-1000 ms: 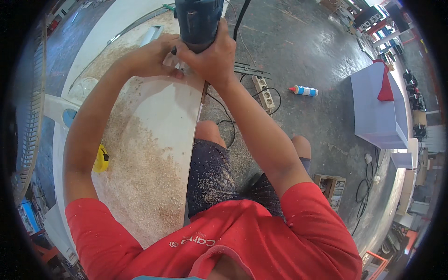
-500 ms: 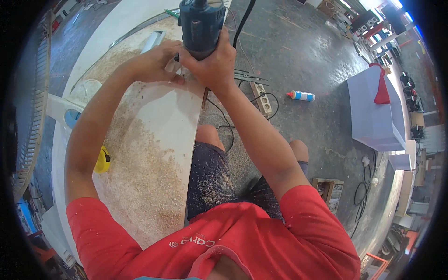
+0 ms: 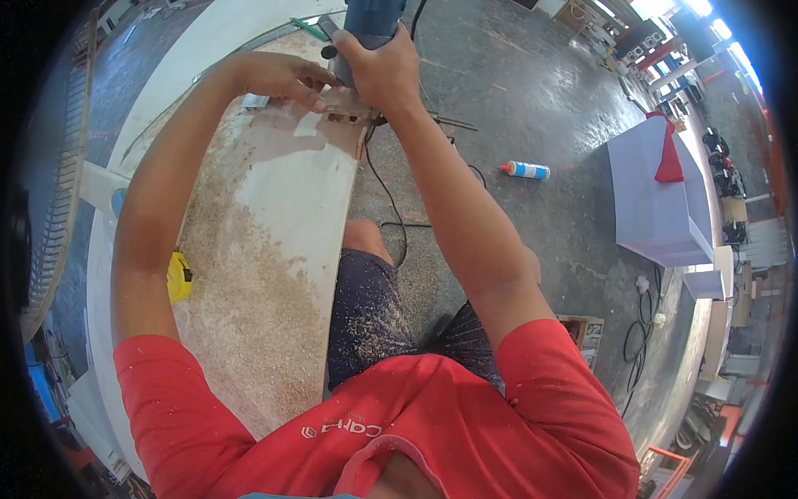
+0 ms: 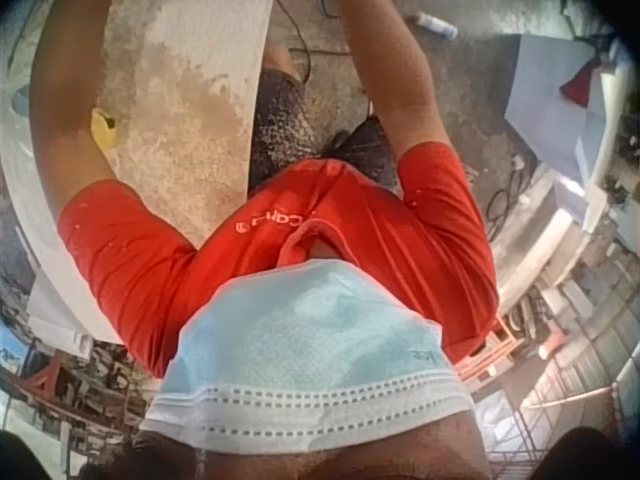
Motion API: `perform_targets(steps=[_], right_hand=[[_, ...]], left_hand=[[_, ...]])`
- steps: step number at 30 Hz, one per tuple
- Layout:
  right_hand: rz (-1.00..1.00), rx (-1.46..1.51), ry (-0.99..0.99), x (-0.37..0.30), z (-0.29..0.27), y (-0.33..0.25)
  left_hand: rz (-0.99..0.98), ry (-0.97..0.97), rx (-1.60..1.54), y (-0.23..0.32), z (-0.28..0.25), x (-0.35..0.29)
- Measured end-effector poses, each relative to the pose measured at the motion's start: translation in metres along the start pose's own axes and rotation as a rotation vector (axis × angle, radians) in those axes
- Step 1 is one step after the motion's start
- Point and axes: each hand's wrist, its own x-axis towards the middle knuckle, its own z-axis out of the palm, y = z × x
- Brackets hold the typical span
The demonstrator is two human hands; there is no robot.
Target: The person uses a power trimmer to cut grooves into a piece of white wood, then uses pliers to remove small remaining wood pieces from the grooves.
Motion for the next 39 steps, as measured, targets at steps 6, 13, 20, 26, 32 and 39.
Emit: perform_targets(steps=[6,13,20,26,32,39], right_hand=[[-0.024,0.022,-0.003,-0.02,-0.002,-0.004],[-0.132,0.07,0.046,-0.036,-0.001,-0.007],[-0.165,0.049,0.083,-0.033,-0.003,-0.003],[-0.007,0.031,-0.046,-0.038,-0.006,-0.03],[-0.026,0.037,-0.047,-0.034,-0.005,-0.024],[-0.063,0.016,-0.02,-0.039,-0.004,-0.022]], left_hand=[[0.147,0.126,0.02,-0.013,0.02,-0.007],[0.194,0.235,0.049,-0.008,0.034,-0.017],[0.233,0.263,0.057,-0.006,0.031,-0.015],[0.172,0.25,0.075,-0.009,0.035,-0.017],[0.217,0.273,0.043,-0.011,0.035,-0.013],[0.217,0.307,0.052,-0.007,0.038,-0.016]])
